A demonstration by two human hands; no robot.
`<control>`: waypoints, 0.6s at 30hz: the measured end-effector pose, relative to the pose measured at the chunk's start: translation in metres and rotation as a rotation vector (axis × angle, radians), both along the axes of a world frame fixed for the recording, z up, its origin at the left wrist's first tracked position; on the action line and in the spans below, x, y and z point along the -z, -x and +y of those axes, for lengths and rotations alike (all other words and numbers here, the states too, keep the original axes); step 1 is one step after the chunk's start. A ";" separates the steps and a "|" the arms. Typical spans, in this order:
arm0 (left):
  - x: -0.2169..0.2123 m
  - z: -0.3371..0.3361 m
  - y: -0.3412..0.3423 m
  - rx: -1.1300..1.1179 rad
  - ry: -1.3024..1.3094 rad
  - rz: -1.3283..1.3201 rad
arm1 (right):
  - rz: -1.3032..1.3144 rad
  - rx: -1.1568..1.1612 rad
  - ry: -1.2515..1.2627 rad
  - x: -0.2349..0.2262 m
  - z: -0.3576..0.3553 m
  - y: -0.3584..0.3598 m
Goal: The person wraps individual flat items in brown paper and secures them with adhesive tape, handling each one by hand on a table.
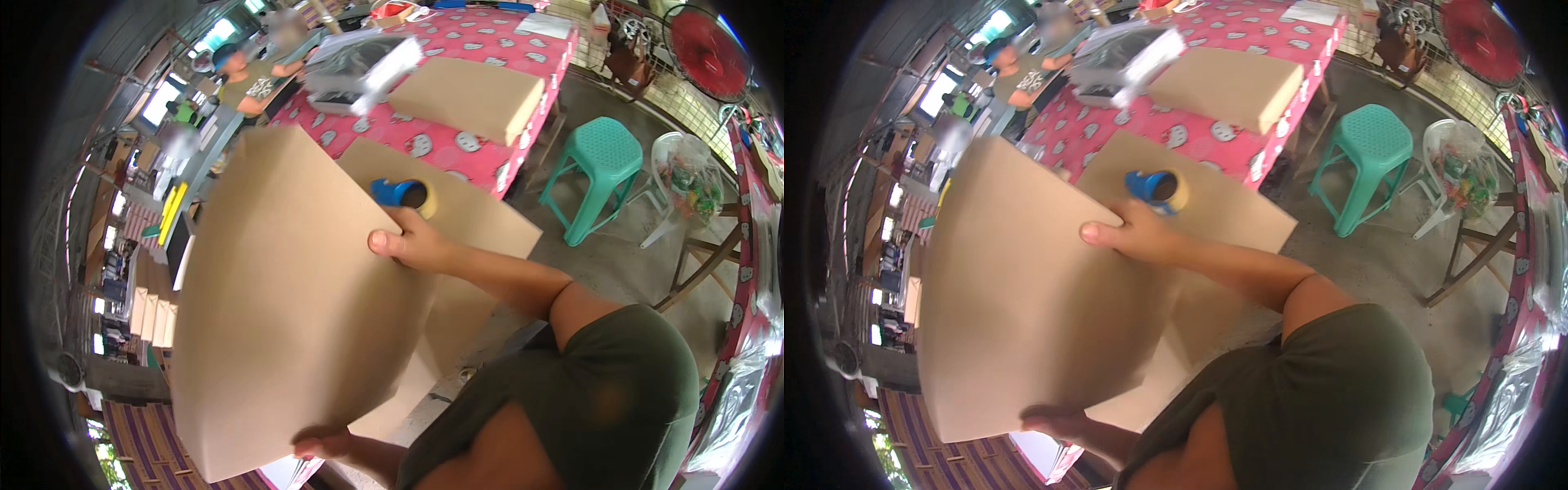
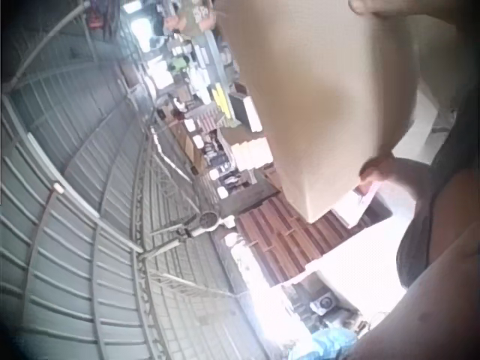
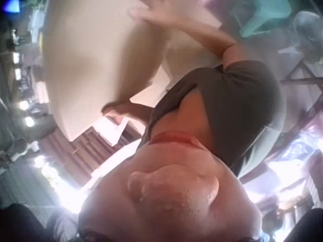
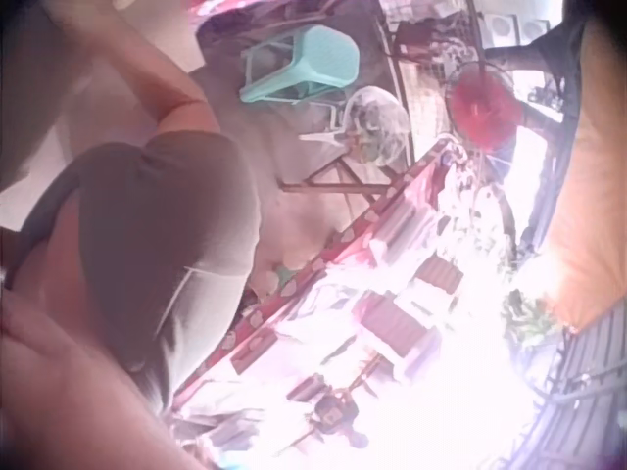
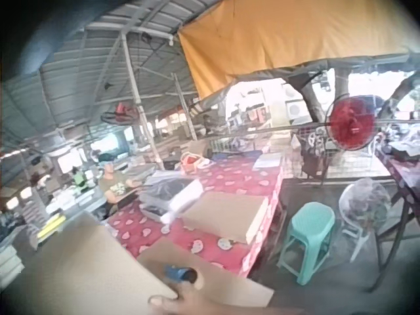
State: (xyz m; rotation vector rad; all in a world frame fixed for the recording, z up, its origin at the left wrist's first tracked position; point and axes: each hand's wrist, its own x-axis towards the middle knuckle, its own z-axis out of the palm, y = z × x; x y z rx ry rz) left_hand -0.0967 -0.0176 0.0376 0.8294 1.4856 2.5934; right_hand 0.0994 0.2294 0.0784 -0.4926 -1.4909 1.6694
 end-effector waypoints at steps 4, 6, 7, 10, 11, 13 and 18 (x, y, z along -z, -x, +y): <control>-0.031 0.107 -0.106 0.021 -0.102 0.120 | 0.015 0.218 -0.250 -0.032 0.054 -0.104; -0.040 0.154 -0.143 -0.003 -0.064 0.244 | -0.009 0.375 -0.354 -0.041 0.090 -0.145; -0.047 0.183 -0.166 0.036 -0.086 0.193 | -0.145 0.359 -0.267 -0.056 0.097 -0.173; -0.046 0.253 -0.207 0.410 -0.142 0.009 | -0.360 0.363 -0.298 -0.070 0.144 -0.234; -0.043 0.274 -0.216 0.498 -0.143 -0.001 | -0.435 0.399 -0.312 -0.070 0.166 -0.247; -0.047 0.312 -0.231 0.670 -0.138 0.005 | -0.584 0.415 -0.273 -0.078 0.203 -0.266; -0.065 0.407 -0.266 0.751 -0.002 -0.037 | -0.520 0.437 -0.182 -0.061 0.318 -0.276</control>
